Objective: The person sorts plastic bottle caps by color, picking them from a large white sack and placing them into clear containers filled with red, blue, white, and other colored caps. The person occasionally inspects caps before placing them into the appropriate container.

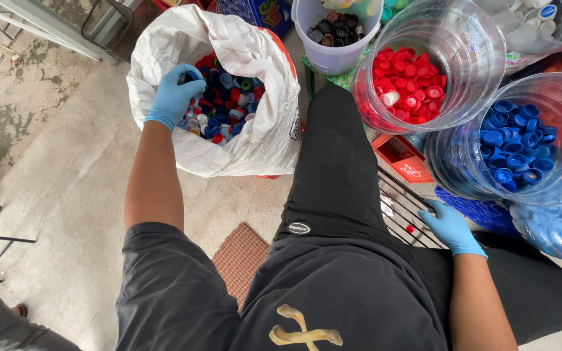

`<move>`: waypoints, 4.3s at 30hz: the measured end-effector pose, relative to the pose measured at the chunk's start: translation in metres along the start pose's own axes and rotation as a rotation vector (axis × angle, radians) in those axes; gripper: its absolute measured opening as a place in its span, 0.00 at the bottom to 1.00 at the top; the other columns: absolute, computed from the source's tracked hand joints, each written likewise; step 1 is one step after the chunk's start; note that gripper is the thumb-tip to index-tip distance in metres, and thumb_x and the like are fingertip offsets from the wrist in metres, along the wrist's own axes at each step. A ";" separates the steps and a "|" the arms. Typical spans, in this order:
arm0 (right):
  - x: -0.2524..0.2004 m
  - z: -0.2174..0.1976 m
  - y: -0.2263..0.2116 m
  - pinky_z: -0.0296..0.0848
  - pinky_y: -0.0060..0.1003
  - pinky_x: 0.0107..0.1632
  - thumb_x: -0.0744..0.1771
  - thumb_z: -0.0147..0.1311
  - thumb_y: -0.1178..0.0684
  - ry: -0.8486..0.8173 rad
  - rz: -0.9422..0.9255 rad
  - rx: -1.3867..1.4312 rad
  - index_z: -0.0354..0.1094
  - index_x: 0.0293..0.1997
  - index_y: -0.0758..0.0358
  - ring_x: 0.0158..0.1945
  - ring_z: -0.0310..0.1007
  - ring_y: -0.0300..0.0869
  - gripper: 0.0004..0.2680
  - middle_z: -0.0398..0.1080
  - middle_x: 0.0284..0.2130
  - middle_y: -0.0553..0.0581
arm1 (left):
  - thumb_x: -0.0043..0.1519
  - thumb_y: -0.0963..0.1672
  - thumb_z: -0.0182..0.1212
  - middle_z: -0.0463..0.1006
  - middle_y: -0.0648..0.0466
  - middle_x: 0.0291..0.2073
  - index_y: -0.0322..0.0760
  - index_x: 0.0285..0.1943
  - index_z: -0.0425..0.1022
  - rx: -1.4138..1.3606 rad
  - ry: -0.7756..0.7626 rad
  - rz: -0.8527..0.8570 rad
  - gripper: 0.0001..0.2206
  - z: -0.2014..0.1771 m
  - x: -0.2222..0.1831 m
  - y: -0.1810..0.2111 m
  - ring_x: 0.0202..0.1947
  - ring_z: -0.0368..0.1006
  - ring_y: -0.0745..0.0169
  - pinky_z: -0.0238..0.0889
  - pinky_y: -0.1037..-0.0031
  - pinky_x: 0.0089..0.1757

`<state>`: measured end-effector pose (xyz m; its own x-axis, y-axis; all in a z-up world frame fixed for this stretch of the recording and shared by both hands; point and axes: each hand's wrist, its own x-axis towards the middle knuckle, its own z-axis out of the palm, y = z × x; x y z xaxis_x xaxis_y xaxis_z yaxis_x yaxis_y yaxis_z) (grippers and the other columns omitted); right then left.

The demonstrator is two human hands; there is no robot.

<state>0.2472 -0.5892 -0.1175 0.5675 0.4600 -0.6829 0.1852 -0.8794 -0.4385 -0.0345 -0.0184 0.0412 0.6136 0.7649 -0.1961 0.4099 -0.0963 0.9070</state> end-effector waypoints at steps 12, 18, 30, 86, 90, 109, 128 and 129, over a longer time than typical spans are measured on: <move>0.039 0.030 0.061 0.67 0.66 0.64 0.66 0.51 0.36 0.055 -0.103 -0.205 0.60 0.73 0.57 0.64 0.68 0.69 0.28 0.66 0.63 0.75 | 0.65 0.37 0.65 0.79 0.43 0.35 0.40 0.70 0.75 0.378 -0.098 0.473 0.22 0.037 -0.005 0.047 0.40 0.76 0.52 0.72 0.61 0.44; 0.015 0.012 0.026 0.69 0.63 0.62 0.66 0.50 0.32 0.071 -0.083 -0.202 0.62 0.70 0.55 0.62 0.71 0.67 0.27 0.68 0.60 0.71 | 0.63 0.39 0.69 0.81 0.40 0.38 0.42 0.72 0.73 0.470 -0.336 0.882 0.26 0.146 -0.022 0.152 0.42 0.79 0.41 0.73 0.56 0.41; 0.041 0.017 0.060 0.69 0.51 0.52 0.65 0.47 0.36 0.016 -0.123 -0.047 0.60 0.71 0.48 0.53 0.72 0.59 0.25 0.72 0.49 0.63 | 0.68 0.49 0.62 0.82 0.54 0.51 0.57 0.77 0.59 0.750 -0.883 1.405 0.27 0.435 -0.060 0.276 0.35 0.78 0.53 0.66 0.62 0.28; -0.091 -0.112 -0.073 0.72 0.45 0.59 0.65 0.65 0.61 0.726 -0.590 0.964 0.70 0.54 0.71 0.56 0.71 0.44 0.13 0.70 0.53 0.62 | 0.51 0.37 0.60 0.78 0.47 0.43 0.45 0.84 0.41 -0.186 -1.166 0.525 0.48 0.427 -0.112 0.166 0.41 0.77 0.50 0.71 0.65 0.46; -0.089 -0.115 -0.084 0.73 0.41 0.59 0.64 0.65 0.56 0.743 -0.599 1.169 0.65 0.54 0.70 0.56 0.75 0.47 0.17 0.73 0.54 0.67 | 0.52 0.39 0.61 0.78 0.48 0.37 0.48 0.83 0.45 -0.278 -1.070 0.529 0.46 0.438 -0.108 0.137 0.39 0.76 0.54 0.68 0.70 0.42; -0.058 -0.160 -0.016 0.61 0.38 0.44 0.64 0.70 0.61 1.074 -0.287 -0.021 0.72 0.50 0.62 0.34 0.71 0.45 0.13 0.79 0.40 0.54 | 0.54 0.40 0.67 0.79 0.57 0.34 0.46 0.48 0.80 -0.504 -0.953 0.481 0.13 0.468 -0.135 0.035 0.39 0.78 0.56 0.71 0.68 0.47; -0.018 -0.220 -0.262 0.65 0.46 0.49 0.68 0.66 0.72 1.010 -0.985 -0.256 0.67 0.42 0.70 0.39 0.66 0.49 0.09 0.68 0.34 0.60 | 0.55 0.45 0.57 0.67 0.60 0.24 0.45 0.21 0.61 -0.256 -0.873 0.680 0.11 0.456 -0.110 0.040 0.27 0.65 0.62 0.59 0.70 0.35; -0.011 -0.224 -0.280 0.63 0.45 0.45 0.69 0.68 0.71 1.035 -1.030 -0.314 0.65 0.38 0.68 0.33 0.60 0.48 0.11 0.63 0.28 0.58 | 0.55 0.46 0.58 0.63 0.61 0.22 0.46 0.20 0.57 -0.271 -0.908 0.637 0.14 0.454 -0.109 0.043 0.25 0.63 0.64 0.57 0.72 0.34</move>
<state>0.3687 -0.3751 0.1435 0.3616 0.7089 0.6056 0.9323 -0.2829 -0.2255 0.2226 -0.3951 -0.0679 0.9646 -0.1277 0.2309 -0.2418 -0.0769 0.9673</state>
